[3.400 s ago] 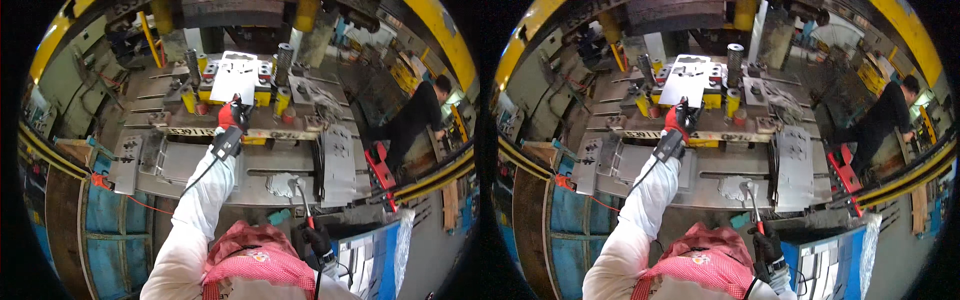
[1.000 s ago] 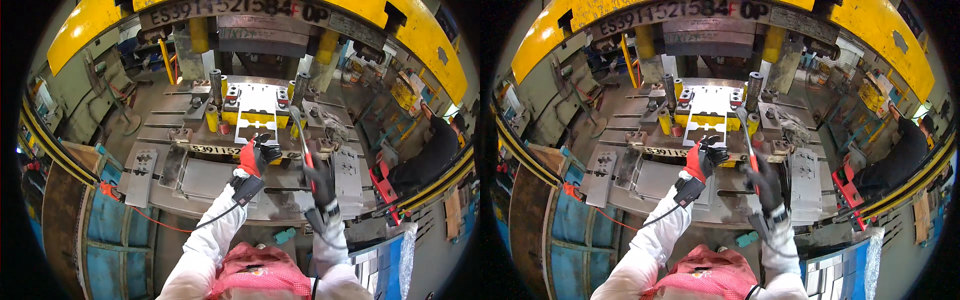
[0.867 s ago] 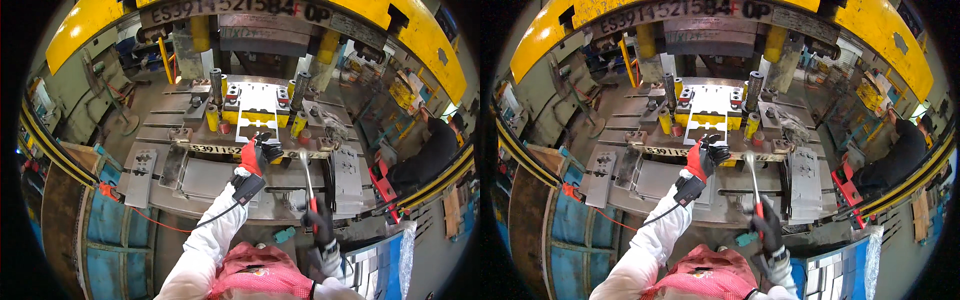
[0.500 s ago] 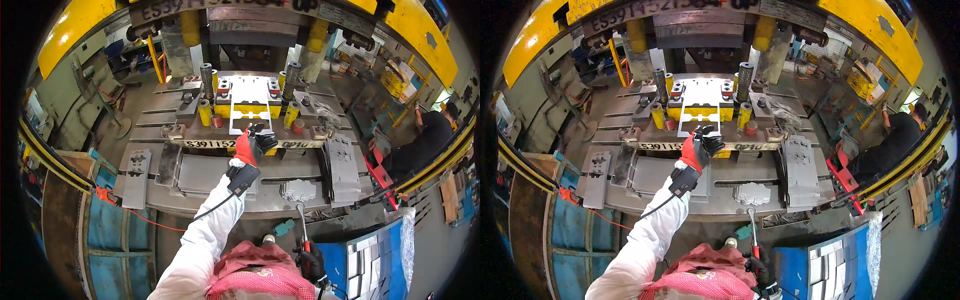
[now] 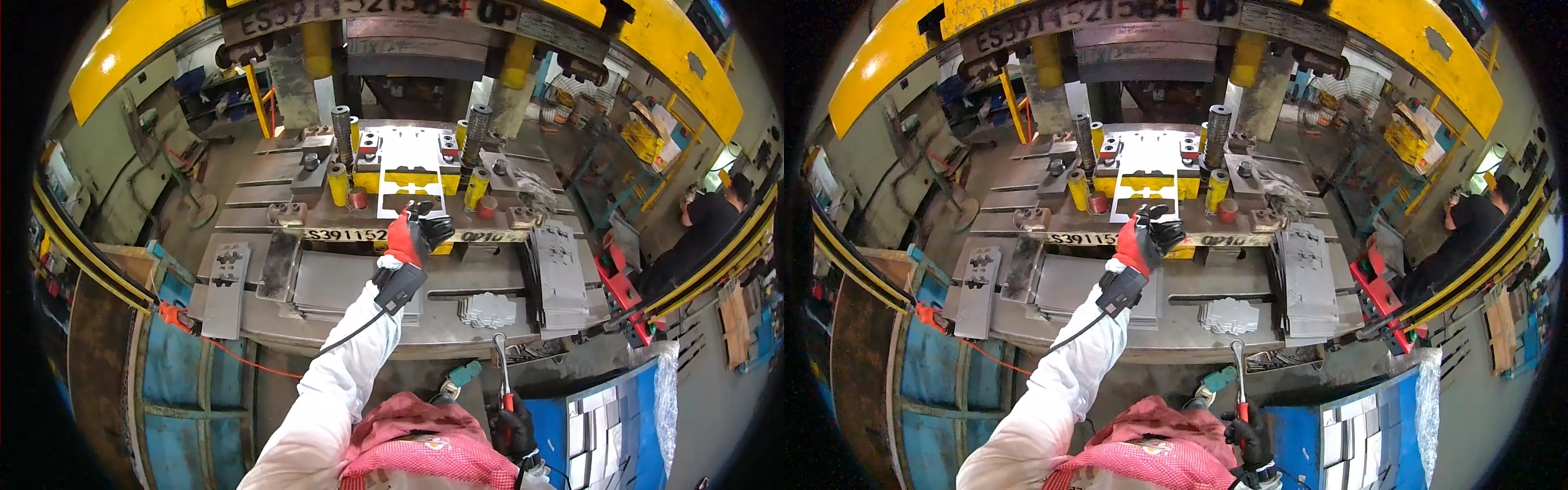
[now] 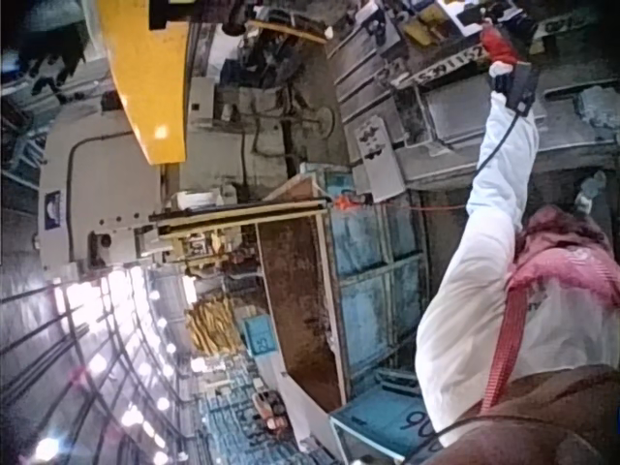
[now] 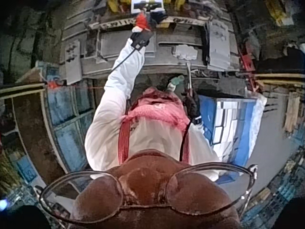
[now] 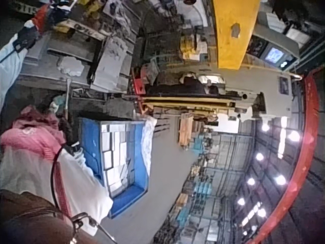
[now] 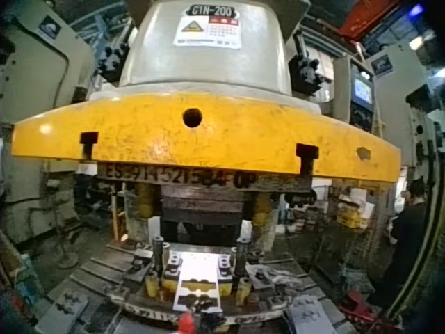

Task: Operating an industrial press machine to shape metal sheets and placing finished parts in a bin.

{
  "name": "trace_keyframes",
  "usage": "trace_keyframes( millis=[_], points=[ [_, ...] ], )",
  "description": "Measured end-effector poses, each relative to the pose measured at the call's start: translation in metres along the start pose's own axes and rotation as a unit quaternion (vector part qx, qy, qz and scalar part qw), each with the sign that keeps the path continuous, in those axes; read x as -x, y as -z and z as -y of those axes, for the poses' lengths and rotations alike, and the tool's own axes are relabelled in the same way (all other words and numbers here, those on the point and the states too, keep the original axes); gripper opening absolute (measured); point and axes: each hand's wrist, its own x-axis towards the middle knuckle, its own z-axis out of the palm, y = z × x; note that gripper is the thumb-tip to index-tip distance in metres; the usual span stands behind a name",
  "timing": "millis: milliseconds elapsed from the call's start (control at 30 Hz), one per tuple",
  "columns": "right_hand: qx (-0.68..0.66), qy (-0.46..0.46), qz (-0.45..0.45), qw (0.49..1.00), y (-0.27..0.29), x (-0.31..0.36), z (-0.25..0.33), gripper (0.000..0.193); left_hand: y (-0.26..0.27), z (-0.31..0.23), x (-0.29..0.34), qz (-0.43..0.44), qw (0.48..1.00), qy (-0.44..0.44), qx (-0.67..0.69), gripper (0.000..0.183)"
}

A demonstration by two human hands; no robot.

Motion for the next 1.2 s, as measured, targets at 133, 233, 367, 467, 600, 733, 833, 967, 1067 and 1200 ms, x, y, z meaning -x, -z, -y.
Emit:
trace_keyframes(
  millis=[133, 233, 367, 467, 600, 733, 833, 967, 1067, 1200],
  points=[
    [0.022, -0.016, 0.008, 1.0, 0.006, -0.001, 0.003, 0.038, 0.005, 0.0, -0.004, 0.012, 1.0, -0.015, -0.004, 0.038],
    [0.014, -0.017, 0.021, 1.0, 0.015, -0.007, -0.006, 0.039, 0.007, 0.002, -0.007, 0.019, 1.0, -0.009, -0.007, 0.037],
    [0.002, -0.004, 0.071, 0.997, 0.022, -0.011, -0.006, 0.046, 0.013, 0.003, -0.008, 0.053, 0.998, -0.017, -0.016, 0.039],
    [0.009, -0.014, 0.035, 0.999, 0.013, -0.006, -0.001, 0.043, 0.02, 0.005, -0.01, 0.089, 0.995, -0.033, -0.015, 0.046],
    [-0.012, -0.011, 0.042, 0.999, 0.02, -0.006, -0.011, 0.047, 0.019, 0.006, -0.012, 0.066, 0.997, -0.026, -0.031, 0.046],
    [0.027, -0.009, 0.05, 0.998, 0.022, -0.002, -0.011, 0.05, 0.031, 0.009, -0.023, 0.088, 0.996, -0.01, -0.002, 0.048],
    [0.015, -0.028, 0.061, 0.998, 0.019, 0.002, -0.009, 0.057, 0.041, 0.009, -0.031, 0.116, 0.992, 0.024, 0.048, 0.047],
    [-0.012, -0.016, 0.073, 0.997, 0.018, 0.0, -0.012, 0.061, 0.035, 0.006, -0.028, 0.126, 0.989, 0.029, 0.071, 0.048],
    [0.02, 0.0, 0.095, 0.995, 0.01, -0.004, 0.001, 0.062, 0.035, 0.0, -0.026, 0.144, 0.989, -0.004, 0.035, 0.05],
    [0.022, 0.044, 0.154, 0.987, 0.002, -0.034, 0.019, 0.062, 0.021, 0.004, -0.016, 0.09, 0.994, -0.01, -0.054, 0.043]
  ],
)
